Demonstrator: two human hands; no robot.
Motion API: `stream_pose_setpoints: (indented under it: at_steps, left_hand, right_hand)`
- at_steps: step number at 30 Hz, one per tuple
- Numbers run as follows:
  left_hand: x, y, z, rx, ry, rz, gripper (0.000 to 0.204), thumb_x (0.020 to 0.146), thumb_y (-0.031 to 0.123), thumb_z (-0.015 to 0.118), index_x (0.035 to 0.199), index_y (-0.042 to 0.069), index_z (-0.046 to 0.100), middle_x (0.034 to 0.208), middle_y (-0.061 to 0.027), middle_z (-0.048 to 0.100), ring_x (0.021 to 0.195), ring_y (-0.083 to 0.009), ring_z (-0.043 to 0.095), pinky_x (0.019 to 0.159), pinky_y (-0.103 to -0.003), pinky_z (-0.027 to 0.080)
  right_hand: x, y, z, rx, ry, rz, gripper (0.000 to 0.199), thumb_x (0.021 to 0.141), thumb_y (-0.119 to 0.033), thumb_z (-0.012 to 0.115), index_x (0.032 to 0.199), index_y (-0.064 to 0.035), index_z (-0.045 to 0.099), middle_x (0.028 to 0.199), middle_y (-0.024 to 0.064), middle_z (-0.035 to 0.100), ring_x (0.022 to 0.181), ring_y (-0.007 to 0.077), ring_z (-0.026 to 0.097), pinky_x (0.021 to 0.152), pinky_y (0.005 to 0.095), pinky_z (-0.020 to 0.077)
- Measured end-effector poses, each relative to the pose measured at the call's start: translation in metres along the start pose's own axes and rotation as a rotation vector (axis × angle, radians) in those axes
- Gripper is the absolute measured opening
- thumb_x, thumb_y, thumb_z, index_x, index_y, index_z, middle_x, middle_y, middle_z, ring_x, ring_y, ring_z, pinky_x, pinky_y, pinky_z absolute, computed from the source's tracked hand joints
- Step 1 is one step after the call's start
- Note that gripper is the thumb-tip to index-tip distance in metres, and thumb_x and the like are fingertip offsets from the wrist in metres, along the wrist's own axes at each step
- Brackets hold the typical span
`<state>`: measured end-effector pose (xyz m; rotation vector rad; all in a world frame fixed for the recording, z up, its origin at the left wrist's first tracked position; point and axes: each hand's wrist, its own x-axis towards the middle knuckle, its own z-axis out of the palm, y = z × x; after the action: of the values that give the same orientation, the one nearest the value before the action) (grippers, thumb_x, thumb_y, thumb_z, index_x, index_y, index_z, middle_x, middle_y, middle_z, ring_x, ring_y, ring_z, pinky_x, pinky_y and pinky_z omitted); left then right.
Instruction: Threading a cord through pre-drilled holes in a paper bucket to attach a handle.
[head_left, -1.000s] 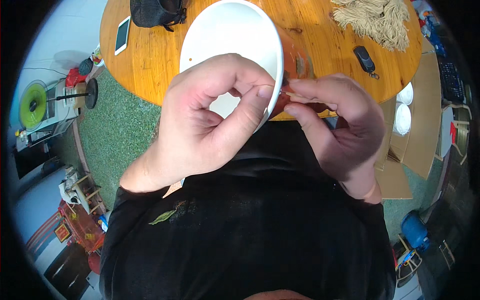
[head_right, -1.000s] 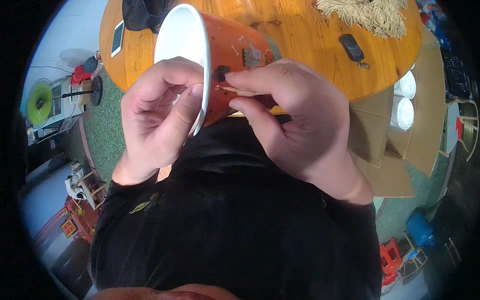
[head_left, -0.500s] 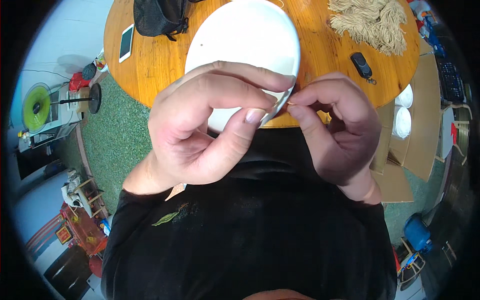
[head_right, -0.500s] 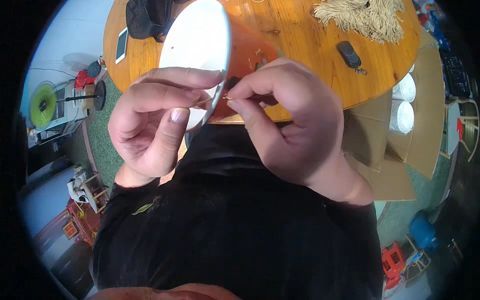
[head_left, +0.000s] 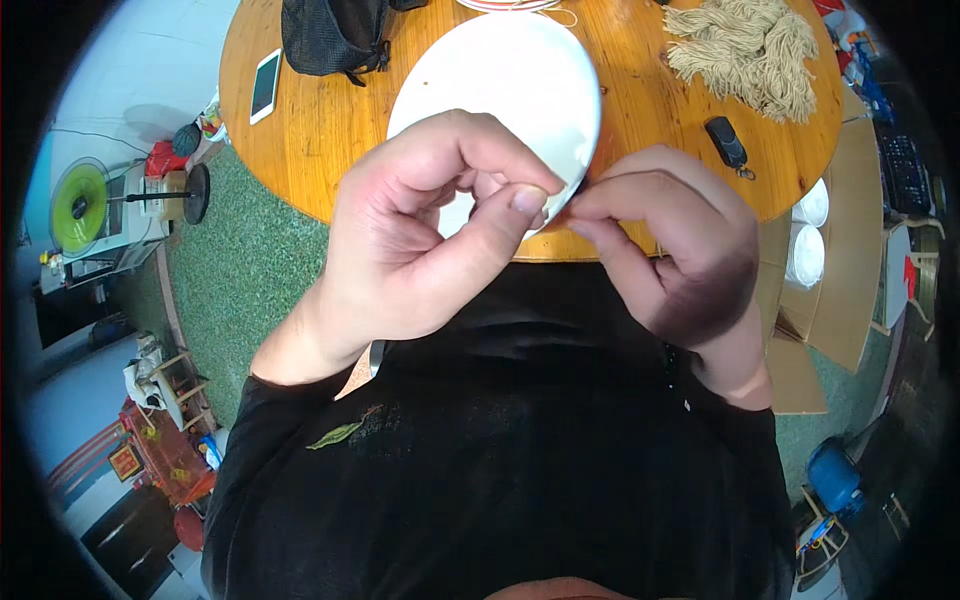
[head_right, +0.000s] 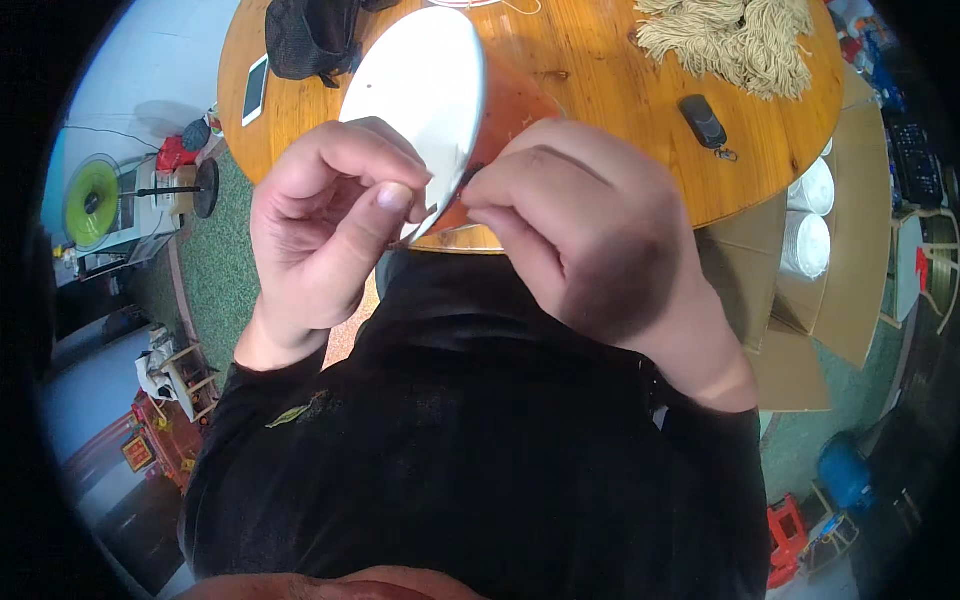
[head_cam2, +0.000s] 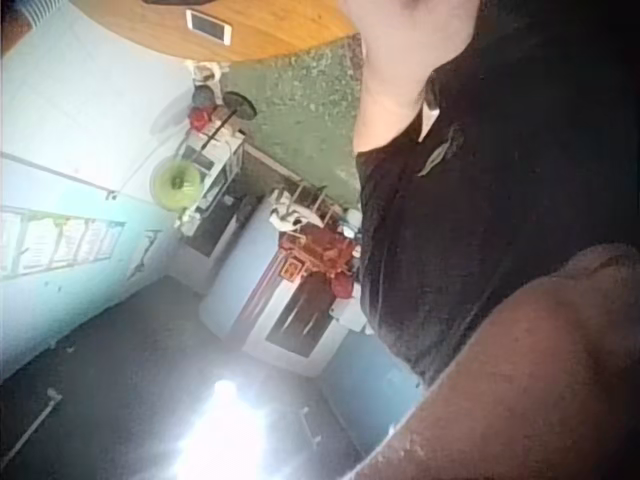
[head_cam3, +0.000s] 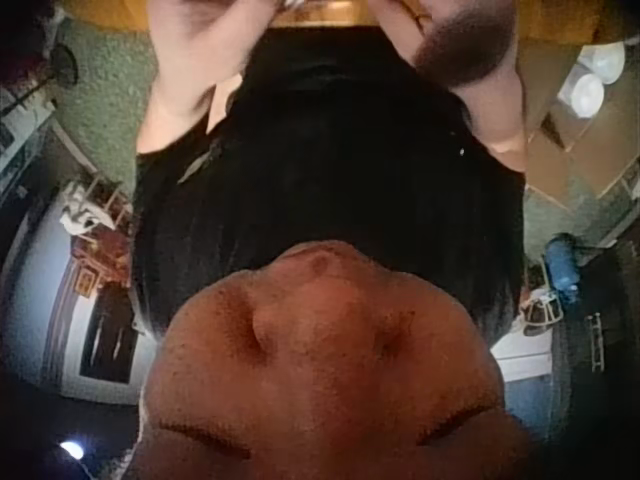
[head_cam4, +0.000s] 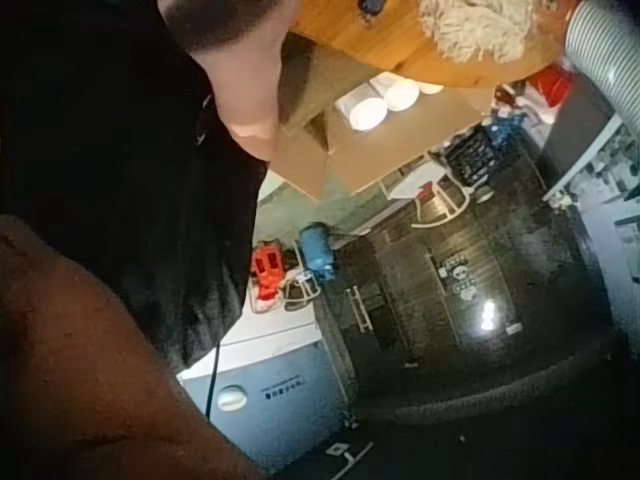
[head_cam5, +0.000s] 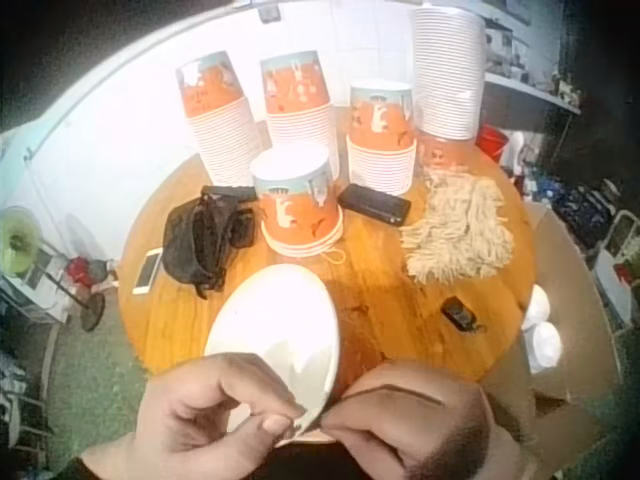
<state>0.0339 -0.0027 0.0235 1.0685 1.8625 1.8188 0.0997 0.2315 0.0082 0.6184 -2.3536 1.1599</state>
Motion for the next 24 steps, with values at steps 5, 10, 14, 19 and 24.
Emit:
stream_pose_setpoints:
  at_steps: [5,10,14,19,24]
  left_hand:
    - [0.004,-0.009,0.005,-0.061,0.007,0.067,0.009,0.110,0.005,0.060,0.116,0.000,0.064,0.106,-0.0118,0.070,0.082,-0.0110,0.062,0.080,-0.026,0.052]
    - [0.008,-0.010,0.019,-0.257,0.130,0.096,0.011,0.113,0.007,0.056,0.121,0.001,0.061,0.103,-0.0126,0.071,0.083,-0.0109,0.063,0.079,-0.026,0.052]
    - [0.011,0.002,0.008,-0.132,0.080,-0.002,0.012,0.114,0.006,0.056,0.122,0.000,0.062,0.093,-0.0067,0.070,0.081,-0.0088,0.062,0.078,-0.024,0.051]
    - [0.015,0.005,0.003,0.134,-0.022,-0.101,0.011,0.109,0.000,0.064,0.118,-0.003,0.069,0.098,-0.0035,0.070,0.087,-0.0069,0.064,0.079,-0.022,0.051]
    - [0.020,0.001,0.004,0.191,-0.018,-0.057,0.013,0.106,-0.001,0.069,0.118,-0.004,0.073,0.105,-0.0051,0.072,0.094,-0.0093,0.067,0.082,-0.023,0.054]
  right_hand:
    - [-0.003,0.003,0.003,-0.043,0.100,0.005,0.018,0.081,0.006,0.084,0.096,-0.0016,0.077,0.091,0.0121,0.075,0.081,0.0274,0.074,0.072,0.0340,0.0582]
    - [-0.002,0.011,0.010,-0.111,0.192,-0.039,0.016,0.080,0.004,0.082,0.092,-0.0054,0.076,0.091,0.0089,0.075,0.080,0.0280,0.074,0.070,0.0361,0.0592]
    - [0.005,0.014,-0.002,-0.066,0.162,-0.175,0.018,0.079,0.006,0.080,0.092,-0.0058,0.076,0.092,0.0087,0.075,0.080,0.0283,0.074,0.070,0.0367,0.0592]
    - [0.015,0.023,-0.007,0.091,0.169,-0.229,0.017,0.082,0.005,0.082,0.093,-0.0065,0.077,0.091,0.0072,0.076,0.079,0.0253,0.075,0.071,0.0334,0.0593]
    - [0.014,0.032,-0.002,0.190,0.239,-0.053,0.019,0.083,0.001,0.088,0.098,-0.0067,0.080,0.091,0.0057,0.076,0.079,0.0179,0.076,0.071,0.0291,0.0594]
